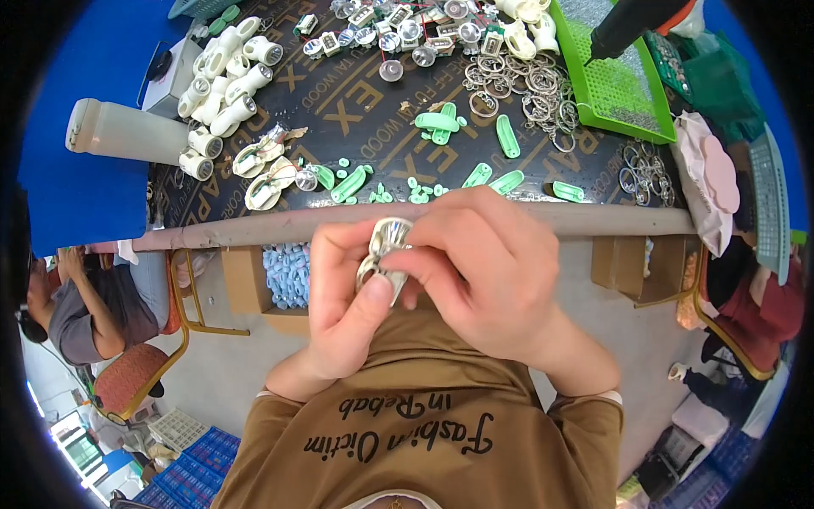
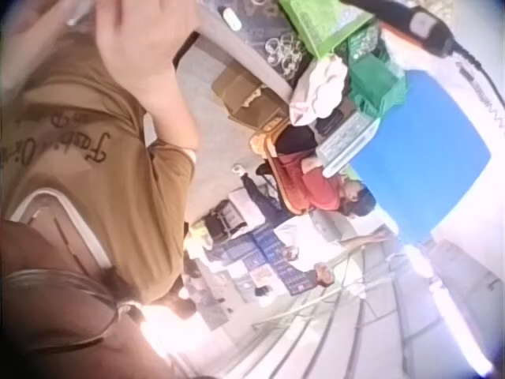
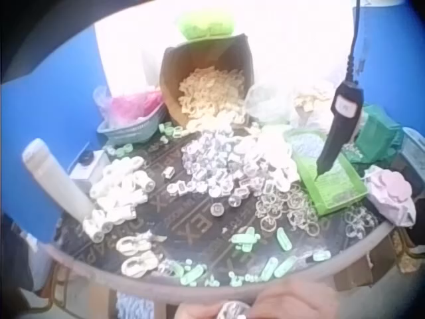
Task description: Assembling small plastic toy housings with internal components and attaching keychains.
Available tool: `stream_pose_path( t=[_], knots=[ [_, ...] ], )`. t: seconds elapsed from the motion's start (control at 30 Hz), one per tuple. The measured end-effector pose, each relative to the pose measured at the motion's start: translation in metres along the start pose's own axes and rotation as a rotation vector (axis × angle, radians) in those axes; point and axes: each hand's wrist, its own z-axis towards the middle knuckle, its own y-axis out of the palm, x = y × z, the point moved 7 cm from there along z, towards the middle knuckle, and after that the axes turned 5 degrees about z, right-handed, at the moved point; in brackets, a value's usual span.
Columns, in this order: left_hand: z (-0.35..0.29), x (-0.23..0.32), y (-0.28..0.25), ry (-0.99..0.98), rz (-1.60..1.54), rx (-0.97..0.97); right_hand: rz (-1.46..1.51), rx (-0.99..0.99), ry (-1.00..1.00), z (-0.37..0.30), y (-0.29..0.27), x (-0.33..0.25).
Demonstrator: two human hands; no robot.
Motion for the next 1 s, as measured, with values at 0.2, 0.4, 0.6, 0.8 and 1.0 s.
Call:
stream_pose_path(
  t=[0.2,0.4,0.6,0.8,1.0],
  knots=[
    [-0.002,0.015,0.003,0.326,0.007,-0.157,0.414,0.126,0.188,-0.025,0.002,0.020],
    [-0.005,0.014,0.005,0.306,-0.143,-0.168,0.749,0.005,0.284,-0.029,0.015,0.024],
    [-0.006,0.010,0.005,0.181,-0.102,-0.093,0.707,-0.035,0.326,-0.029,0.007,0.023],
    [-0.014,-0.016,0.003,0.111,0.167,-0.120,0.424,-0.162,0.409,-0.037,0.009,0.025],
    [-0.028,-0.034,-0.003,-0.092,0.177,-0.125,0.547,-0.169,0.549,-0.063,0.022,0.039]
  ],
)
